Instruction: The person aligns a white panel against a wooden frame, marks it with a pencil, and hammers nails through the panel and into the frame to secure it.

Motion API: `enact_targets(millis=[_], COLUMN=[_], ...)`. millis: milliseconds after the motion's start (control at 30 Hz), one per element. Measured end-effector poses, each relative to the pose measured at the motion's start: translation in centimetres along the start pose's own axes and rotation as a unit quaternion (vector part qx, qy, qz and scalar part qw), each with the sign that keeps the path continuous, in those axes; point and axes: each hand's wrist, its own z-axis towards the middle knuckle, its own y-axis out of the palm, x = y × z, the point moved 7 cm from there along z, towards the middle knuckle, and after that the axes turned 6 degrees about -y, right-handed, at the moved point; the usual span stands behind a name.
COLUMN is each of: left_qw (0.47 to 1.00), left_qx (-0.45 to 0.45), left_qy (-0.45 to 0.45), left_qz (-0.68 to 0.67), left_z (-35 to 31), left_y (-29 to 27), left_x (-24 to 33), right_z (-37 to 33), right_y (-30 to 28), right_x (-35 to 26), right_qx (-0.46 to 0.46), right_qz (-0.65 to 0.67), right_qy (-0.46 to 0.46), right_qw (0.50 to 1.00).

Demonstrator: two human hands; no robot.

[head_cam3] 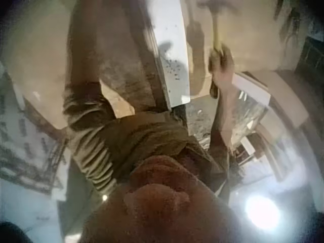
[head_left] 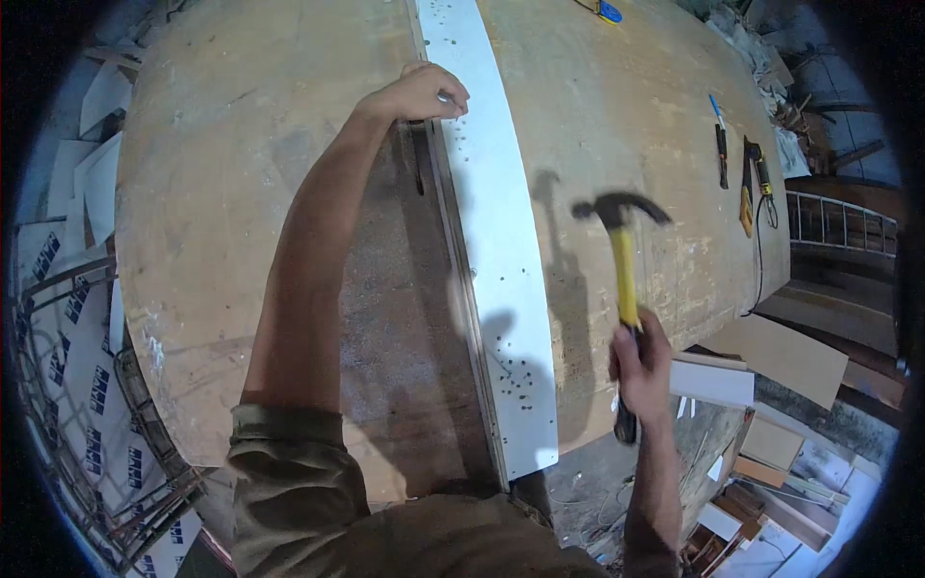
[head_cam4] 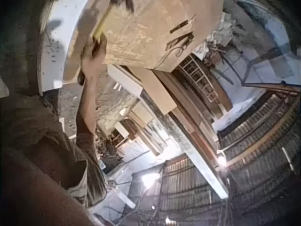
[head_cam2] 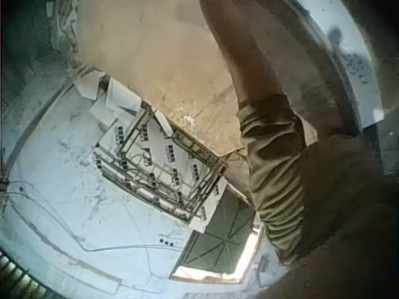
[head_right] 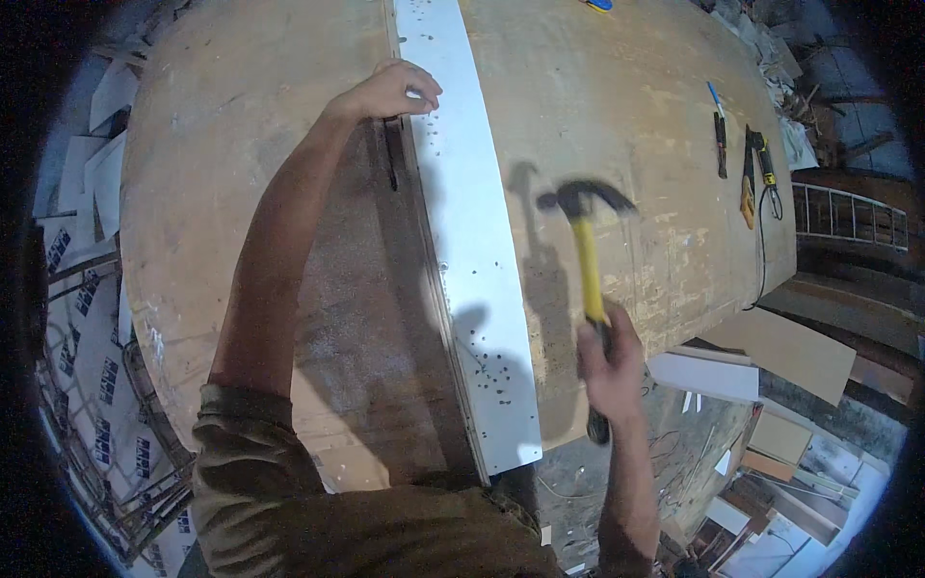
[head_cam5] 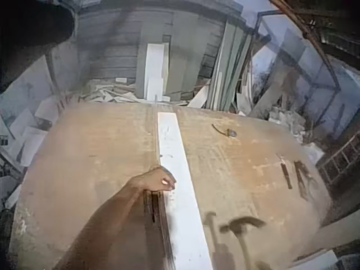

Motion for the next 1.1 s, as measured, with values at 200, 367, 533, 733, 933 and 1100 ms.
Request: enact_targets(millis=[200, 367, 533, 733, 933, 1100], left_qw=[0.997, 0.991, 0.994, 0.992, 0.992, 0.995], left_qx=[-0.074, -0.064, -0.049, -0.066, -0.063, -0.054], left_qy=[-0.007, -0.083, -0.06, -0.072, -0.048, -0.043], left_qz=[0.029, 0.083, 0.078, 0.08, 0.096, 0.069], left_z=[0.5, -0.1, -0.2, -0.2, -0.3, 0.1], left_y=[0.4, 0.6, 0.3, -0.5, 0.9, 0.4], left_x=[0.5, -0.4, 0.1, 1.4, 0.1, 0.6], right_z=[9.9, 13.6, 15.1, 14.9, 15.0, 15.7], right_y=[8.2, 12.1, 13.3, 13.2, 14.2, 13.5], right_x=[-6.1, -7.2, -4.9, -6.3, -5.5, -5.3], right_qx=[-0.04, -0.037, -0.05, -0.017, -0.048, -0.053], right_qz=[-0.046, -0.159, -0.228, -0.189, -0.224, -0.264], right_qy=[-0.126, -0.145, -0.136, -0.156, -0.167, -0.153], right_qw=[0.99, 0.976, 0.963, 0.969, 0.959, 0.951])
